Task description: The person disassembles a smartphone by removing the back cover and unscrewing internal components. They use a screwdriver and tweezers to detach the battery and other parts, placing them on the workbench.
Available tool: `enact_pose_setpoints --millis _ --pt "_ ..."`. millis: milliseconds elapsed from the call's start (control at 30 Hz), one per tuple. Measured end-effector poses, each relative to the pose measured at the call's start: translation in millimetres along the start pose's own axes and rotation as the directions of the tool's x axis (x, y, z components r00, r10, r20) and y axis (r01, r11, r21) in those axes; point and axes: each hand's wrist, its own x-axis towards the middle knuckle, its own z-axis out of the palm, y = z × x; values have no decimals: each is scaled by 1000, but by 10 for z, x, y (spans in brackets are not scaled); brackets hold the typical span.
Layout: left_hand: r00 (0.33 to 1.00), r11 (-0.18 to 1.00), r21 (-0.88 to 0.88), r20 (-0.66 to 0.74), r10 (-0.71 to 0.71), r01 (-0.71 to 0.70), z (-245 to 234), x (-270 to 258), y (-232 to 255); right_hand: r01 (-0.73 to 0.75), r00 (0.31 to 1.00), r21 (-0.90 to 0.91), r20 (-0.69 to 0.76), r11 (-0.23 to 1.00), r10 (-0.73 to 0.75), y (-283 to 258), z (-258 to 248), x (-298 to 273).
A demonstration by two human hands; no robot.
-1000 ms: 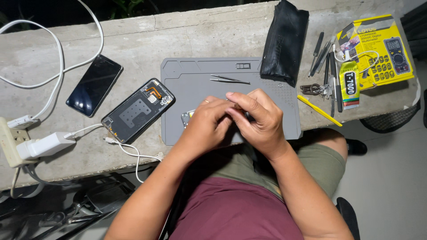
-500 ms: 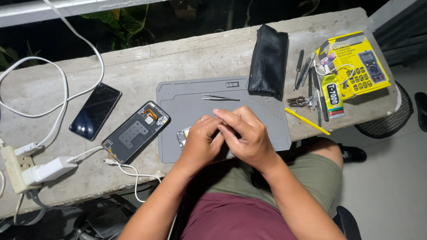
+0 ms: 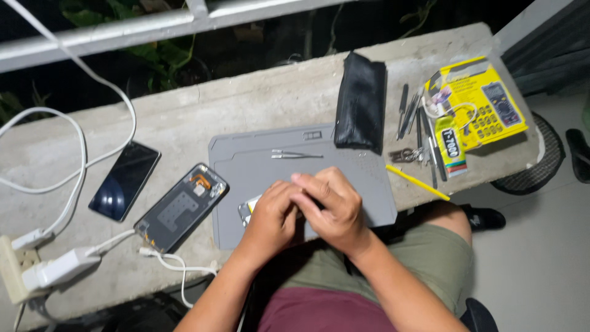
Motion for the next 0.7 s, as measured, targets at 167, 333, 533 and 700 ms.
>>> enact_pose_setpoints --millis 167,333,533,700 --pt "999 1000 -16 37 -23 23 -46 32 121 0 996 -29 91 1000 3 27 -33 -121" --pt "999 998 41 -3 -38 38 33 -20 34 -38 988 84 151 996 25 15 -103 -65" --pt "990 989 42 -32 -139 140 56 -36 39 -50 974 180 227 982 8 20 -185 -11" --pt "999 999 11 36 -35 35 -28 47 154 9 987 149 157 989 -32 29 -148 -90"
